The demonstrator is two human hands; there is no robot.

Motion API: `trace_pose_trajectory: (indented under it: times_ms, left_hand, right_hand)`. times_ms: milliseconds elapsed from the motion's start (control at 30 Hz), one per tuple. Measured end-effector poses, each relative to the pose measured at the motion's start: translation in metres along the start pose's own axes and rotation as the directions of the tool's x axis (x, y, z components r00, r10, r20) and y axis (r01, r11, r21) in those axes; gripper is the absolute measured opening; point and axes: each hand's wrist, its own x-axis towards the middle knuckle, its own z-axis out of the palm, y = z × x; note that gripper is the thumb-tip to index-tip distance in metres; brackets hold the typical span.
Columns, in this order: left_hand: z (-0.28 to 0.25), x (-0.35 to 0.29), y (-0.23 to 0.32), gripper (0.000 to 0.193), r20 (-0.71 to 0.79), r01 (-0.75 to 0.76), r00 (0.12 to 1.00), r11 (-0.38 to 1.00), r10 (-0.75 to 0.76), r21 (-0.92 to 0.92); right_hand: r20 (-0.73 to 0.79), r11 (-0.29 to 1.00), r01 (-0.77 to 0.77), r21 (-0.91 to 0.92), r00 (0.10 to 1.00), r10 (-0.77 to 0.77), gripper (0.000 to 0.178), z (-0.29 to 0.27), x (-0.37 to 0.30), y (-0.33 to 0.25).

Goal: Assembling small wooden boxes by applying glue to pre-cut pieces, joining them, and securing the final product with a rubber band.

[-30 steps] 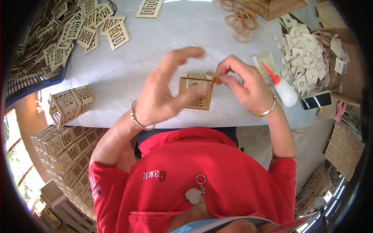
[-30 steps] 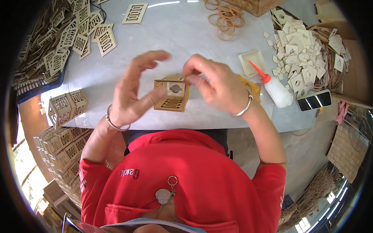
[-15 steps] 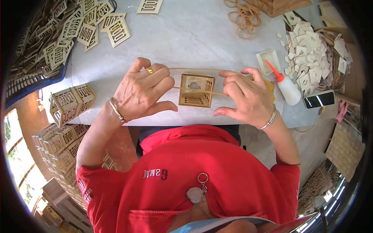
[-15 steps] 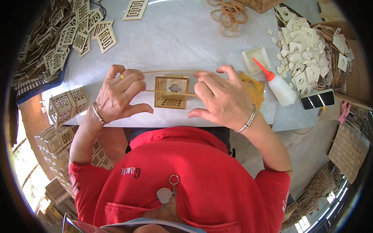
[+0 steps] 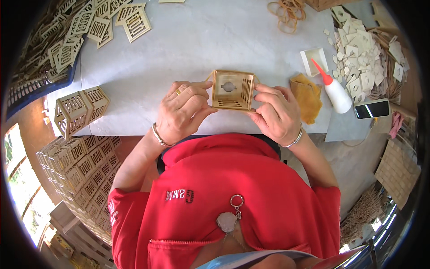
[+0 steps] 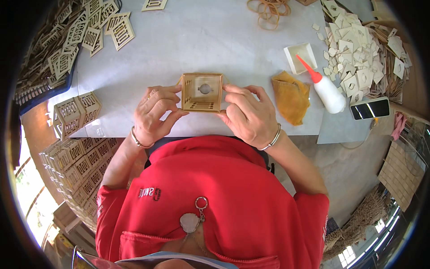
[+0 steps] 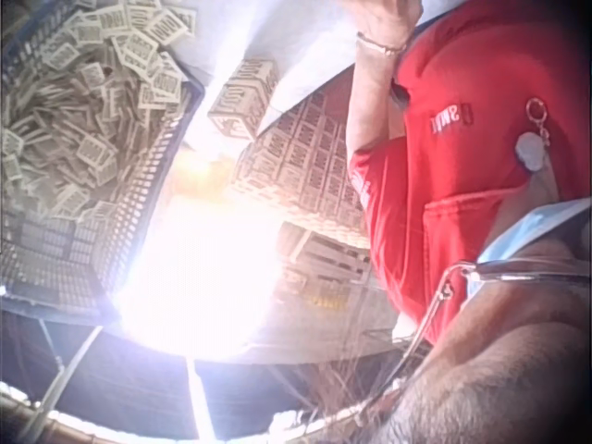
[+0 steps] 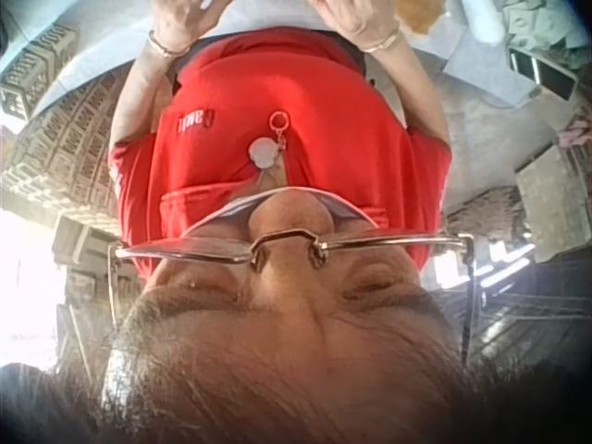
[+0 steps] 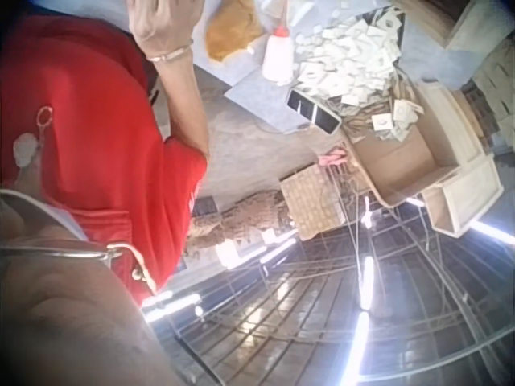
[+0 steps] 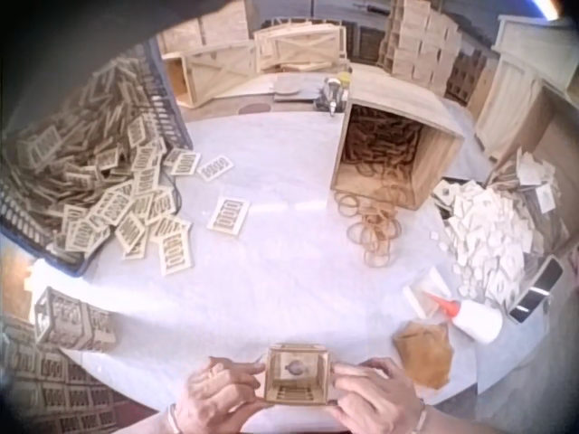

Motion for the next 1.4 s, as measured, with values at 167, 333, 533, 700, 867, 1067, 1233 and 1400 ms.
trace_pose_trajectory:
  times_ms: [167,333,533,700,867,1067,1233,1400]
  left_hand:
    - [0.021,-0.014,0.009,0.022,-0.132,0.050,0.990,0.997,-0.057,-0.057]
    - [0.022,-0.016,0.020,0.021,-0.175,0.192,0.960,0.970,-0.217,-0.148]
    - [0.040,-0.026,0.029,0.021,-0.032,0.403,0.798,0.573,-0.601,-0.714]
    - [0.052,-0.032,0.025,0.031,0.019,0.304,0.772,0.343,-0.635,-0.889]
    - [0.030,-0.021,0.011,0.030,0.293,0.475,0.726,0.146,-0.623,-0.868]
    - [0.027,0.025,-0.003,0.034,0.199,0.637,0.574,0.279,-0.795,-0.719]
    - [0.039,0.037,-0.013,0.025,0.124,0.568,0.627,0.343,-0.769,-0.748]
    - [0.044,0.030,-0.022,0.027,0.148,0.550,0.658,0.336,-0.739,-0.764]
  right_hand:
    - [-0.111,0.999,-0.017,-0.046,0.994,0.012,0.023,0.006,-0.002,-0.009]
    - [0.052,0.724,-0.448,0.524,0.866,0.498,0.024,0.009,-0.013,-0.016]
    - [0.312,0.116,-0.511,0.851,0.671,0.672,0.021,0.020,-0.016,-0.017]
    - [0.272,0.122,-0.444,0.888,0.719,0.639,0.025,0.028,-0.025,-0.014]
    - [0.459,-0.043,-0.557,0.829,0.636,0.620,0.029,0.018,-0.018,0.001]
    - [0.457,-0.097,-0.592,0.800,0.497,0.738,0.036,0.022,0.015,0.022]
    - [0.432,-0.020,-0.613,0.790,0.532,0.728,0.034,0.027,0.033,0.026]
    - [0.428,0.037,-0.630,0.776,0.568,0.703,0.031,0.029,0.027,0.029]
